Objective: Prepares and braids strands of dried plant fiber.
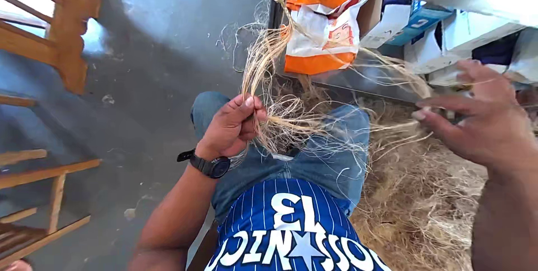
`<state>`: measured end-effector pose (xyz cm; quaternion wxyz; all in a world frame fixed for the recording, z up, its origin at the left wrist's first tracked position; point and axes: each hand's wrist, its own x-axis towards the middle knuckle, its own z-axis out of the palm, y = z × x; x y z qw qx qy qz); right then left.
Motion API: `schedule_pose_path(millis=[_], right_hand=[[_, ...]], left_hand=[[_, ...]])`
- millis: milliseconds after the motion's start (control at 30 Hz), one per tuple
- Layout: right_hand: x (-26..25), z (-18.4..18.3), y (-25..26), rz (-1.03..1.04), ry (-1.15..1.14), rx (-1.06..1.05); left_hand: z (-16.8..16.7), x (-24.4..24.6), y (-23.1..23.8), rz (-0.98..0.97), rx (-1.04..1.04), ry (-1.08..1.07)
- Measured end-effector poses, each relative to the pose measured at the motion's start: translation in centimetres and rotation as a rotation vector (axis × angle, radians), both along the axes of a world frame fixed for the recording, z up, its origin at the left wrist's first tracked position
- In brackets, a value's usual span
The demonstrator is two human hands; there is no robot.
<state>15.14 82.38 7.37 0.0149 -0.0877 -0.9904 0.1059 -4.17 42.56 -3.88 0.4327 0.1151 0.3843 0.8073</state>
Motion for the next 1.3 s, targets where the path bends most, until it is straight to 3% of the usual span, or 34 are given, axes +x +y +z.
schedule_pose_path(millis=[67,167,333,467,667,833,1000,1133,1300], right_hand=[[-1.2,-0.3,-4.6,-0.002,0.172,-0.034],[-3.0,-3.7,-11.4,0.120,0.398,-0.220],[-7.0,-8.8,-13.8,0.304,0.253,-0.577],[-8.1,-10.6,-14.3,0.394,0.139,-0.605],[-6.1,-6.1,-13.8,0.403,0.092,-0.390],[-3.7,-1.0,-9.8,0.254,0.099,-0.205],[-1.1,0.8,-6.7,0.289,0.172,-0.152],[-0.5,0.9,-6.2,0.300,0.136,-0.177],[-2.2,-0.1,-10.1,0.301,-0.012,-0.365]], left_hand=[[0.3,0.1,0.6,-0.015,-0.010,0.003],[0.5,-0.5,2.1,-0.013,0.003,-0.034],[1.1,-0.7,1.8,0.024,0.031,-0.002],[0.7,-0.5,0.8,0.042,-0.001,0.019],[-0.3,-0.1,0.9,0.059,0.032,-0.087],[-0.3,-0.3,1.2,0.089,0.081,-0.102],[0.1,0.0,2.2,0.050,0.095,-0.068],[1.1,0.4,3.2,-0.003,0.119,-0.040],[1.8,1.0,4.8,0.019,0.112,0.046]])
